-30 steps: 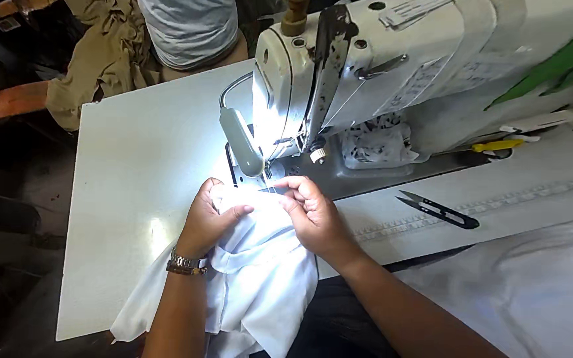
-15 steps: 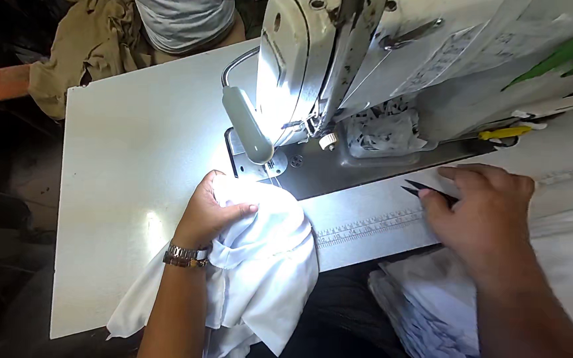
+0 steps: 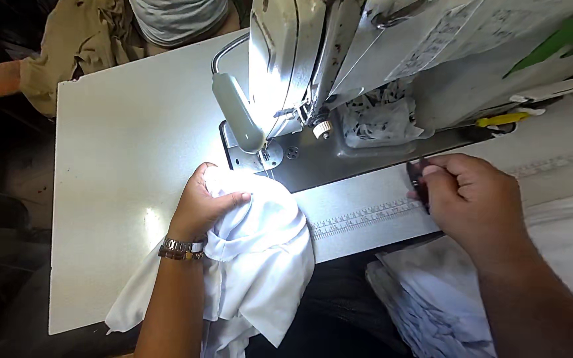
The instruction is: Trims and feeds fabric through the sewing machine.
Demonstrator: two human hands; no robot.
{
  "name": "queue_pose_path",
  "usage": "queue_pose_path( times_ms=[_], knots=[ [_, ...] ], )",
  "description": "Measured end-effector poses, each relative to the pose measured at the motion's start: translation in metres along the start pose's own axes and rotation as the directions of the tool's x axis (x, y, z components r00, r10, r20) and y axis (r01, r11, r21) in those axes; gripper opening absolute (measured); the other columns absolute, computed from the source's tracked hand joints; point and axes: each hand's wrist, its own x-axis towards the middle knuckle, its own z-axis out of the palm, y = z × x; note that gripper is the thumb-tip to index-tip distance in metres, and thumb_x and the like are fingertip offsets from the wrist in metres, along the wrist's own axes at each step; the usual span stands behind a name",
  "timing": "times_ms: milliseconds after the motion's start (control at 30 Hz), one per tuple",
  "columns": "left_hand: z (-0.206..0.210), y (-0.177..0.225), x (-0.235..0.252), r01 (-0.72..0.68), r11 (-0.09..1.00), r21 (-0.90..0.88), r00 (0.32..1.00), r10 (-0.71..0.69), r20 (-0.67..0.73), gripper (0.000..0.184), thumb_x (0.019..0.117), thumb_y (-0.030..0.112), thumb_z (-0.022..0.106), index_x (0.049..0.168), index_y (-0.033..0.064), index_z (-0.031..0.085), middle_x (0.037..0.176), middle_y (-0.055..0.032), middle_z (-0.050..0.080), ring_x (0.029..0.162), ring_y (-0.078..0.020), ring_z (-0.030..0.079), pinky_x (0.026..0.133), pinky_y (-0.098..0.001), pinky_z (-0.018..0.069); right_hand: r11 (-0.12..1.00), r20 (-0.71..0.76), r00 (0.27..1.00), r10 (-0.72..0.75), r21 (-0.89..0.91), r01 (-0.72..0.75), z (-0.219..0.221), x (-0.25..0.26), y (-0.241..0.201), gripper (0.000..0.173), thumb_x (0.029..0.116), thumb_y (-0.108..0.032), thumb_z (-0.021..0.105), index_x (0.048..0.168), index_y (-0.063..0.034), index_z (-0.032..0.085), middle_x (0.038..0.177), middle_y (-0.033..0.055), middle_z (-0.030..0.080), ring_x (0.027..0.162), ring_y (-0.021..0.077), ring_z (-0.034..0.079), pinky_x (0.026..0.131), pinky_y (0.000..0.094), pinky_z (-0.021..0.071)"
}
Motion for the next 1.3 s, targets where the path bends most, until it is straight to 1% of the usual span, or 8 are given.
queue_pose_path(
  times_ms=[33,67,133,233,367,467,533,1300],
  knots=[
    [0.000,0.000,0.000,0.002,1.000,-0.003,1.000,-0.002,0.000,0.053,0.0710,-0.004,0.085,0.113,0.0060,0.054,0.087,-0.0001,0.069,0.077,-0.0041,0.068,0.070,-0.0211,0.0590,0.987,0.018,0.999,0.031,0.155,-0.033,0.006,-0.005,-0.019,0.031,0.1077,-0.019,0.044,0.115,0.0042,0.065,0.095,0.0137,0.067,0.076,0.0180,0.065,0.069,0.0363,0.0569],
    [0.000,0.001,-0.001,0.007,1.000,-0.010,1.000,-0.007,-0.003,0.053,0.0711,-0.004,0.085,0.113,0.0062,0.055,0.086,0.0003,0.069,0.077,-0.0039,0.068,0.070,-0.0209,0.0592,0.932,0.084,0.995,0.047,0.354,-0.074,0.014,-0.011,-0.041,0.026,0.1073,-0.019,0.045,0.115,-0.0025,0.065,0.086,0.0019,0.065,0.064,0.0059,0.062,0.057,0.0238,0.0556],
    [0.001,0.002,-0.001,0.011,1.000,-0.025,1.000,-0.011,-0.009,0.052,0.0712,-0.005,0.084,0.112,0.0067,0.055,0.085,0.0010,0.069,0.075,-0.0033,0.068,0.068,-0.0200,0.0588,0.703,0.320,0.947,0.012,0.671,-0.236,0.028,-0.023,-0.086,0.032,0.1063,-0.010,0.039,0.127,-0.0035,0.062,0.083,-0.0020,0.064,0.053,0.0033,0.056,0.047,0.0196,0.0520],
    [0.002,0.007,-0.004,0.018,0.998,-0.061,1.000,-0.019,-0.014,0.048,0.0727,-0.008,0.082,0.108,0.0089,0.054,0.082,0.0041,0.067,0.073,-0.0007,0.067,0.067,-0.0175,0.0577,0.481,0.518,0.850,-0.095,0.771,-0.417,0.053,-0.035,-0.124,0.034,0.1063,-0.011,0.042,0.135,-0.0058,0.059,0.088,0.0018,0.067,0.052,0.0057,0.057,0.045,0.0204,0.0515],
    [0.002,0.008,-0.005,0.024,0.997,-0.077,1.000,-0.026,-0.013,0.050,0.0726,-0.008,0.081,0.111,0.0078,0.053,0.084,0.0040,0.068,0.074,-0.0007,0.067,0.068,-0.0176,0.0581,0.663,0.353,0.932,-0.084,0.718,-0.212,0.084,-0.037,-0.136,0.037,0.0964,-0.013,0.067,0.133,-0.0075,0.064,0.098,-0.0013,0.071,0.064,0.0008,0.062,0.056,0.0158,0.0533],
    [0.002,0.007,-0.003,0.014,0.998,-0.066,1.000,-0.014,0.004,0.051,0.0730,-0.007,0.082,0.112,0.0076,0.053,0.085,0.0031,0.068,0.076,-0.0013,0.067,0.069,-0.0179,0.0581,0.783,0.215,0.970,-0.112,0.620,-0.047,0.100,-0.037,-0.131,0.039,0.0965,-0.014,0.066,0.135,-0.0037,0.064,0.109,0.0044,0.072,0.085,0.0020,0.068,0.076,0.0169,0.0571],
    [0.001,0.005,-0.002,0.002,0.998,-0.062,1.000,-0.001,0.015,0.051,0.0730,-0.006,0.082,0.112,0.0077,0.053,0.085,0.0035,0.068,0.076,-0.0012,0.068,0.070,-0.0173,0.0581,0.821,0.177,0.975,-0.137,0.570,0.011,0.102,-0.036,-0.130,0.038,0.0971,-0.014,0.065,0.134,-0.0034,0.064,0.111,0.0063,0.071,0.090,0.0033,0.068,0.081,0.0179,0.0573],
    [0.000,-0.001,-0.001,-0.049,0.996,-0.072,0.998,0.051,0.028,0.046,0.0734,-0.004,0.082,0.107,0.0095,0.053,0.084,0.0044,0.067,0.075,-0.0011,0.067,0.070,-0.0182,0.0579,0.851,0.117,0.975,-0.187,0.516,0.101,0.107,-0.035,-0.130,0.037,0.0968,-0.013,0.066,0.132,-0.0017,0.066,0.108,0.0087,0.071,0.088,0.0051,0.067,0.080,0.0168,0.0555]
  ],
)
